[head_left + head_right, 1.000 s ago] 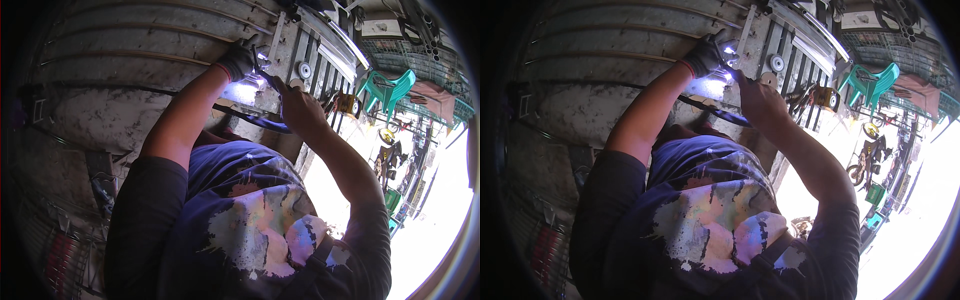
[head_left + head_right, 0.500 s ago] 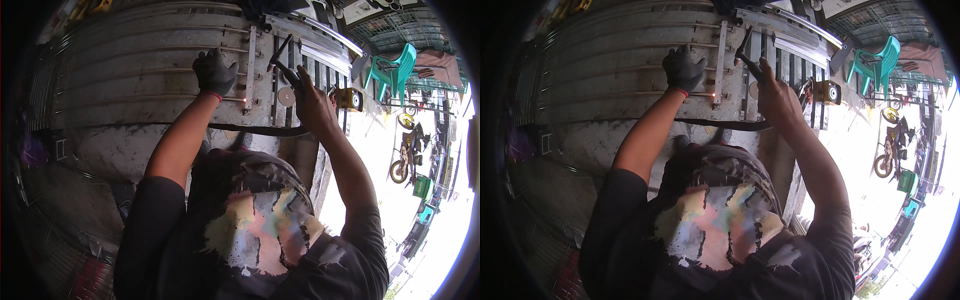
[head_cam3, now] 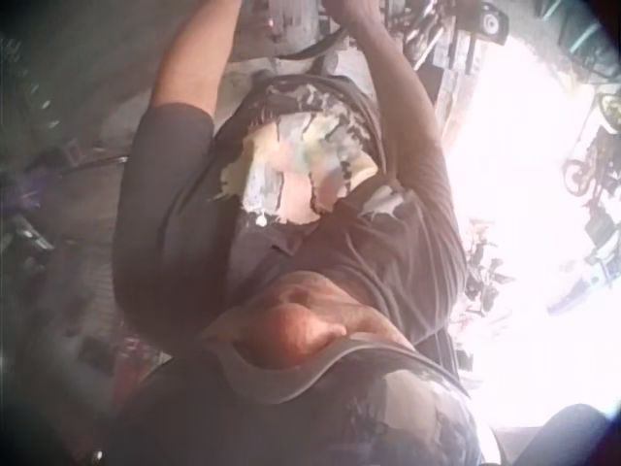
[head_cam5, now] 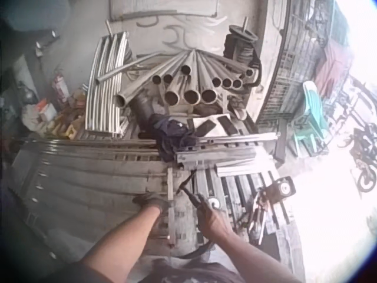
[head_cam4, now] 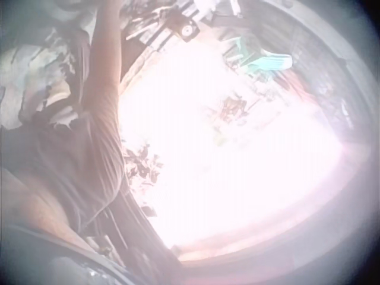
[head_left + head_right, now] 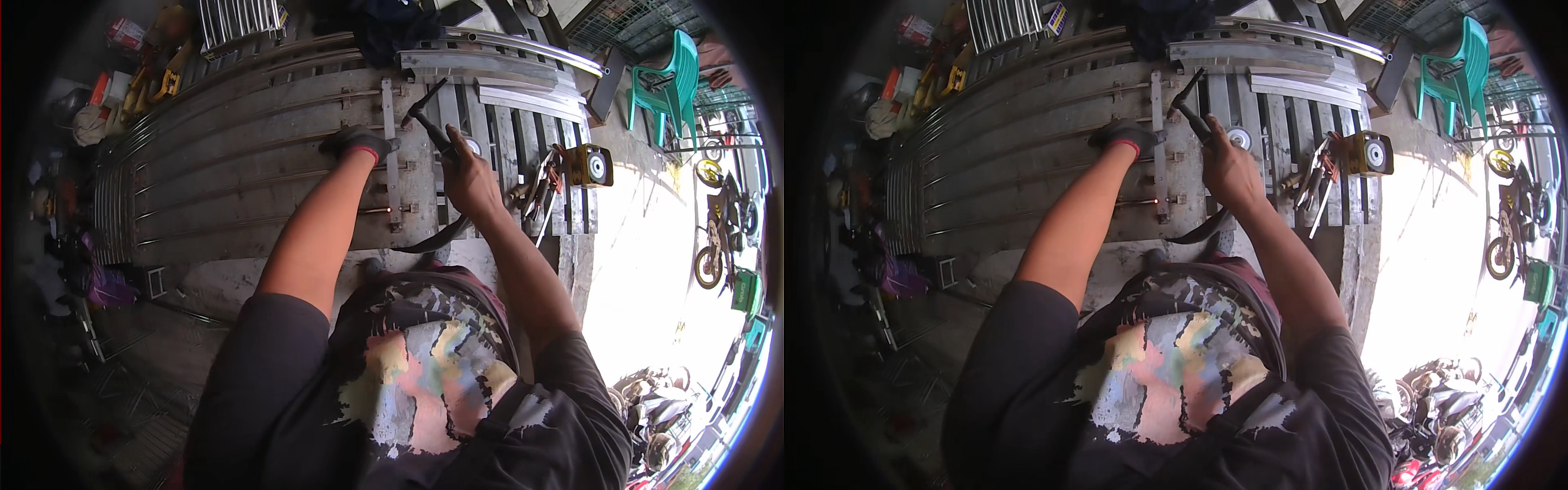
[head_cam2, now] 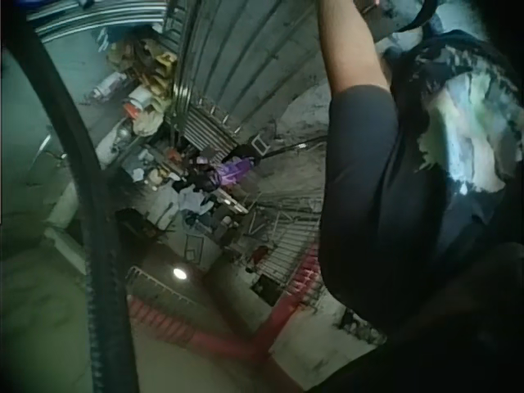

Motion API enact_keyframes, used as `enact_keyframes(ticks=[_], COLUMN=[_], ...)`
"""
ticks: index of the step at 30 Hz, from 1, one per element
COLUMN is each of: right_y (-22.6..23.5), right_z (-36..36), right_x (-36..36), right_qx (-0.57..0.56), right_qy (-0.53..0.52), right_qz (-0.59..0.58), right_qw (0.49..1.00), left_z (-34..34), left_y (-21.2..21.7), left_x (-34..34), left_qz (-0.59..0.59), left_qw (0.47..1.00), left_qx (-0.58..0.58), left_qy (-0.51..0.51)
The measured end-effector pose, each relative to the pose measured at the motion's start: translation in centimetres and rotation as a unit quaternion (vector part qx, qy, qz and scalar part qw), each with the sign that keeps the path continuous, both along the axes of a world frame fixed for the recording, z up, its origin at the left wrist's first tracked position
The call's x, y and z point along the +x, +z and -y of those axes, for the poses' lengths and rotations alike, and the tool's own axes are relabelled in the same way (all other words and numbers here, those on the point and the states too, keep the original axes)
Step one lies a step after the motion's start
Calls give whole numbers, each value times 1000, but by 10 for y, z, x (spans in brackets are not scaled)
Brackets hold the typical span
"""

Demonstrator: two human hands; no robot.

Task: Welding several thin metal rods onto a larger metal frame.

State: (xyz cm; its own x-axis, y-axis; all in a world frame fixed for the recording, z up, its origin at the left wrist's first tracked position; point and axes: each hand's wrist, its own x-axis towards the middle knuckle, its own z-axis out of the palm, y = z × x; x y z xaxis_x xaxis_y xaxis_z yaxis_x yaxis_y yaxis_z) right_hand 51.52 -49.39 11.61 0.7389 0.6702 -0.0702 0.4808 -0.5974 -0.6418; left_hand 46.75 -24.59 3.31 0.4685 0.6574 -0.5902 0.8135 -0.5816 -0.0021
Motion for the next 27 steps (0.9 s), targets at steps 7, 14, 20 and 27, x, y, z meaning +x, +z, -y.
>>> enact_keyframes(ticks=[7, 14, 20, 27], right_y=[-25, -32, -38, -31], right_z=[-6, -11, -12, -13], right_x=[16, 20, 21, 17], right_qx=[29, 12, 6, -16], right_qy=[8, 4, 10, 19], right_qz=[-40, -70, -75, -77], right_qw=[999, 997, 997, 997], left_z=[9, 16, 16, 7], left_y=[20, 42, 41, 17], left_x=[9, 12, 14, 7], left_qz=[-45, -87, -81, -81], left_qw=[999, 996, 996, 995], left_qx=[16, 8, -9, 38], left_qy=[-25, -25, -40, -40])
